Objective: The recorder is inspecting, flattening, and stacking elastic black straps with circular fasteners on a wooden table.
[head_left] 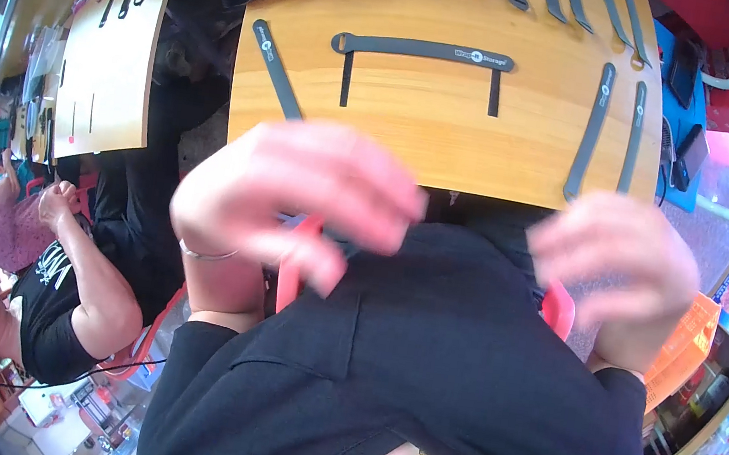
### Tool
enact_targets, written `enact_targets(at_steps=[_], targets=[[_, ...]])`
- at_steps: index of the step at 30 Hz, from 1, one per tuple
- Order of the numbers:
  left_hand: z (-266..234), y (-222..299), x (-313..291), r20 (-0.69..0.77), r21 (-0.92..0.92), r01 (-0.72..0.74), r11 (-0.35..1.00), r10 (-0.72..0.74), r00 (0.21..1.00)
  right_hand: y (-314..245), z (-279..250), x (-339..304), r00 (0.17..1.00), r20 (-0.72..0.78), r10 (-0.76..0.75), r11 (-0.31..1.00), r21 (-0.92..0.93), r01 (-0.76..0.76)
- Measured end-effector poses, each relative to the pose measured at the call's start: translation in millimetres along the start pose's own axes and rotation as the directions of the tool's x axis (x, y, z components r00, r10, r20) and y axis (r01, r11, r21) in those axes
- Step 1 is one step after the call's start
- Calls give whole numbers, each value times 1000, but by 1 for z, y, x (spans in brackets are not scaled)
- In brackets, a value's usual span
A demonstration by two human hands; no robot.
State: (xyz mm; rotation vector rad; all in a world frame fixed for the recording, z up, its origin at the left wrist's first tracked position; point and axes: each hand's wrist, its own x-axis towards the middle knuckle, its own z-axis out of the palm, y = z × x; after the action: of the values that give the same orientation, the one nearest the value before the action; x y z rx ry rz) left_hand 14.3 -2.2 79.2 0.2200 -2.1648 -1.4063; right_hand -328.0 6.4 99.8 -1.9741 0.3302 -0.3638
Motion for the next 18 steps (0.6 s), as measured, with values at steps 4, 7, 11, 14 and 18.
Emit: enact_targets(at_steps=[4, 7, 11, 14, 18], targets=[[-2, 68, 10, 378, -360, -306, 881, 438, 816, -54, -7, -19, 818, 381, -430, 902, 203, 380], [17, 90, 22, 297, -553, -452, 700, 672, 678, -78, -8, -36, 750, 424, -508, 862, 248, 443], [-3, 129, 10, 477, -396, -467, 791, 612, 632, -106, -4, -50, 665, 575, -477, 860, 149, 488], [0, 138, 13, 436, -329, -507, 797, 604, 667, -118, 0, -56, 579, 681, -449, 859, 151, 489], [-7, 138, 10, 477, -286, -546, 787, 612, 631, -134, 0, -85, 796, 468, -385, 864, -122, 489]])
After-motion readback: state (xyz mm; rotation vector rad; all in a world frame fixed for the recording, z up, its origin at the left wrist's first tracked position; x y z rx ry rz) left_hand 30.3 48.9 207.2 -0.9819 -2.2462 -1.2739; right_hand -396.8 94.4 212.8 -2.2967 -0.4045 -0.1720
